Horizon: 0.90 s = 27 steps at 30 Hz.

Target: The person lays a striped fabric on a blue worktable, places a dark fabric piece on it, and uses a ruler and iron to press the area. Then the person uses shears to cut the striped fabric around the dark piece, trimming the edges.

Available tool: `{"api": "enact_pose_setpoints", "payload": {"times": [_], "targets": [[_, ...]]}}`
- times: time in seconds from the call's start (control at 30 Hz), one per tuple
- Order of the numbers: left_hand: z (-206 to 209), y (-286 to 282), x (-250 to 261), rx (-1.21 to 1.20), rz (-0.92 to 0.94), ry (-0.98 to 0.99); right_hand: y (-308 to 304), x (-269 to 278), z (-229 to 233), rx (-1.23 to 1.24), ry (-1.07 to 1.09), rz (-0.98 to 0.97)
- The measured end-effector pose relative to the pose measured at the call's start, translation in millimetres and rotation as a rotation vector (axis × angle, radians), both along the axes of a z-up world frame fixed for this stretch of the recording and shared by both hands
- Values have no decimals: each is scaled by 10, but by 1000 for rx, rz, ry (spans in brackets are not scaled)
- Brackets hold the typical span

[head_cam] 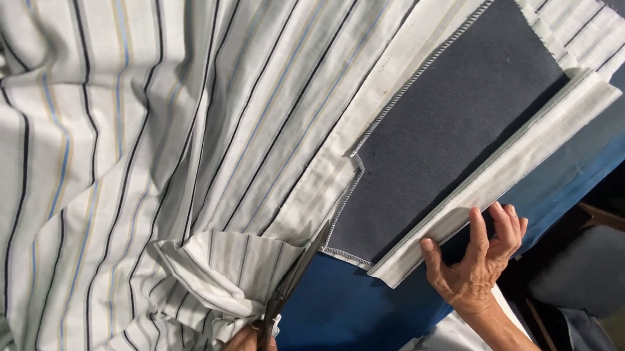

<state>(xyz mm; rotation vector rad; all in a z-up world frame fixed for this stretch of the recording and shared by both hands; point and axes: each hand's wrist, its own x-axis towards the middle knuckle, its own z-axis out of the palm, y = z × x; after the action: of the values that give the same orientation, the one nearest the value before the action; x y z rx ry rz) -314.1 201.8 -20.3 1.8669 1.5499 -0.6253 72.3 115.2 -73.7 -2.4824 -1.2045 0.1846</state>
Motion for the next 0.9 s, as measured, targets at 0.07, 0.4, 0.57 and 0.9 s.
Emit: {"api": "enact_pose_setpoints", "payload": {"times": [0.07,0.4,0.57,0.9], "targets": [[-12,19,83,47,-9,-19,3,-7,-10,-2,2,-10],[-123,73,125,435,-517,-406,-8,-7,2,-27,3,-21],[-230,133,19,549,-734,-606,-26,-6,-20,-22,8,-34],[-338,43,150,597,-306,-531,-17,2,-2,9,39,-31]]}}
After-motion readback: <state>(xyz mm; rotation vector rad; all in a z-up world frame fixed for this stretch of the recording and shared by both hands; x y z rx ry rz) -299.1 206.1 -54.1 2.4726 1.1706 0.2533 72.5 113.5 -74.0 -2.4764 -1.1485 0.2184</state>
